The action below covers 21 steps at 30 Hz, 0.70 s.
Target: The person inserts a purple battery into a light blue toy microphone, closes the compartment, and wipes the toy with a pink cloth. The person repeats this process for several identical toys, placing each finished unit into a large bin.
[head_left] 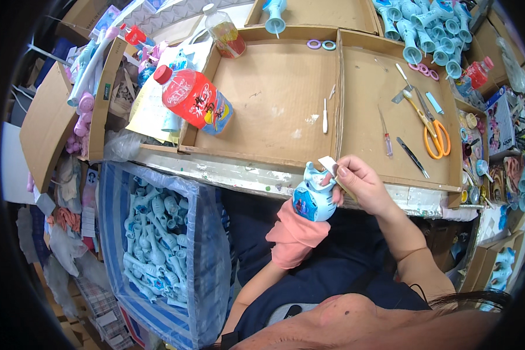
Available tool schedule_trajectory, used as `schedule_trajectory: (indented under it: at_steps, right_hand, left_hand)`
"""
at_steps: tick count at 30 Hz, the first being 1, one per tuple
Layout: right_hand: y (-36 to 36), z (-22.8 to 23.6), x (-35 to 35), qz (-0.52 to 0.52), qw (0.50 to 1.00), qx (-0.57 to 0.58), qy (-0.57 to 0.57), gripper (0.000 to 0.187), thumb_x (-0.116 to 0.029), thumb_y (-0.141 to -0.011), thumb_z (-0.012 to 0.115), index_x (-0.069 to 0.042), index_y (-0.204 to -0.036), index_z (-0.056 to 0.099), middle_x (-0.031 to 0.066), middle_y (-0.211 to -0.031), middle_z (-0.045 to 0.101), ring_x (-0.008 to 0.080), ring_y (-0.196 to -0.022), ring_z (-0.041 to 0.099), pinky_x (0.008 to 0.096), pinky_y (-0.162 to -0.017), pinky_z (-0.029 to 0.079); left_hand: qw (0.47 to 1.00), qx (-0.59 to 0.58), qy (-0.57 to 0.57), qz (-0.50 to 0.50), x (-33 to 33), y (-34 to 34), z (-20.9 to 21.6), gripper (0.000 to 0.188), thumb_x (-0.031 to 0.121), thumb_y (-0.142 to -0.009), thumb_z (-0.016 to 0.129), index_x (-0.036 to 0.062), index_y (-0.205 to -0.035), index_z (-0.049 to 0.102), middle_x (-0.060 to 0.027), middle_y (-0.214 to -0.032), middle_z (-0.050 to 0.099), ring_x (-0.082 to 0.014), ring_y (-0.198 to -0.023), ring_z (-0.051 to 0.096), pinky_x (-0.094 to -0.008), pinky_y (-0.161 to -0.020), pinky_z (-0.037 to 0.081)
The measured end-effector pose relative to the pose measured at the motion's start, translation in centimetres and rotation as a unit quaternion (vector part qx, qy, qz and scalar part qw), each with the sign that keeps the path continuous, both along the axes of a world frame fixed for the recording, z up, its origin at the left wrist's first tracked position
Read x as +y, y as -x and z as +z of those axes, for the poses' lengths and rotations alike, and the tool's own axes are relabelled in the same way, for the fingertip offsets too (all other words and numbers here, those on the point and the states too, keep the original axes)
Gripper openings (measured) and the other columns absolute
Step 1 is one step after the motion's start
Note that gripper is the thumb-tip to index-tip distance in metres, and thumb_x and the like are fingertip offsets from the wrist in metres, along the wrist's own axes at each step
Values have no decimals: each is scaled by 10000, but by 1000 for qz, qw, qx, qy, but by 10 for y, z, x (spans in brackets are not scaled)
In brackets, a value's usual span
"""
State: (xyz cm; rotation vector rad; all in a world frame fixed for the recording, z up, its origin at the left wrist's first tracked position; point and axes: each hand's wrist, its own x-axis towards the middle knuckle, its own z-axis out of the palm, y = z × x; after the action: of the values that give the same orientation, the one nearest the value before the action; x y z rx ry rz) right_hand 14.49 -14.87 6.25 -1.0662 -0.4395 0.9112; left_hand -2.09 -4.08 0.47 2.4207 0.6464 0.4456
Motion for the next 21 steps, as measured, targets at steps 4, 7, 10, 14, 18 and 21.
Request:
schedule_trajectory:
  at_steps: [4, 7, 10, 14, 18, 21]
  right_hand:
    - [17, -11, 7, -32, 989, 93, -109, 223, -289, -1054, 437, -75, -1092, 489, 123, -903, 647, 87, -603, 503, 212, -562, 417]
    - [21, -11, 11, -50, 985, 113, -123, 210, -280, -1058, 419, -83, -1097, 484, 128, -834, 636, 87, -588, 467, 205, -550, 388]
    - [18, -4, 9, -72, 988, 114, -77, 189, -255, -1052, 428, -79, -1082, 490, 112, -736, 608, 97, -558, 476, 210, -506, 375]
    - [5, 10, -4, -115, 976, 76, -170, 172, -238, -1040, 447, -79, -1002, 500, 97, -670, 580, 113, -505, 474, 223, -460, 370]
    - [-21, 15, -9, -265, 960, -84, -18, 199, -257, -1034, 479, -62, -1013, 507, 68, -704, 578, 98, -517, 479, 212, -470, 376]
    - [-27, 7, -11, -296, 918, -227, 130, 196, -225, -1011, 546, -29, -1006, 544, 52, -765, 610, 98, -615, 559, 228, -527, 432]
  left_hand:
    - [895, 44, 426, -125, 26, 3, 23, 583, 97, -758, 728, -4, -1267, 463, -90, -1070, 627, -182, -935, 647, -322, -830, 516]
    - [914, -21, 376, -151, 32, -5, 39, 531, 119, -689, 756, 23, -1174, 563, -101, -981, 654, -232, -842, 678, -302, -692, 525]
    - [979, -165, -3, -123, 25, -8, 56, 632, 119, -579, 756, 34, -1177, 566, -136, -973, 647, -335, -828, 683, -348, -706, 546]
    - [983, -170, -26, -58, 26, -9, 67, 762, 89, -541, 699, -10, -1259, 465, -178, -994, 634, -384, -837, 664, -422, -727, 539]
    - [979, -186, -33, -75, 37, -3, 66, 772, 54, -547, 667, -46, -1272, 425, -219, -1011, 604, -407, -834, 638, -409, -739, 536]
    - [973, -209, -63, -74, 37, 1, 64, 757, 54, -555, 659, -59, -1265, 424, -213, -1033, 596, -394, -815, 631, -398, -723, 530]
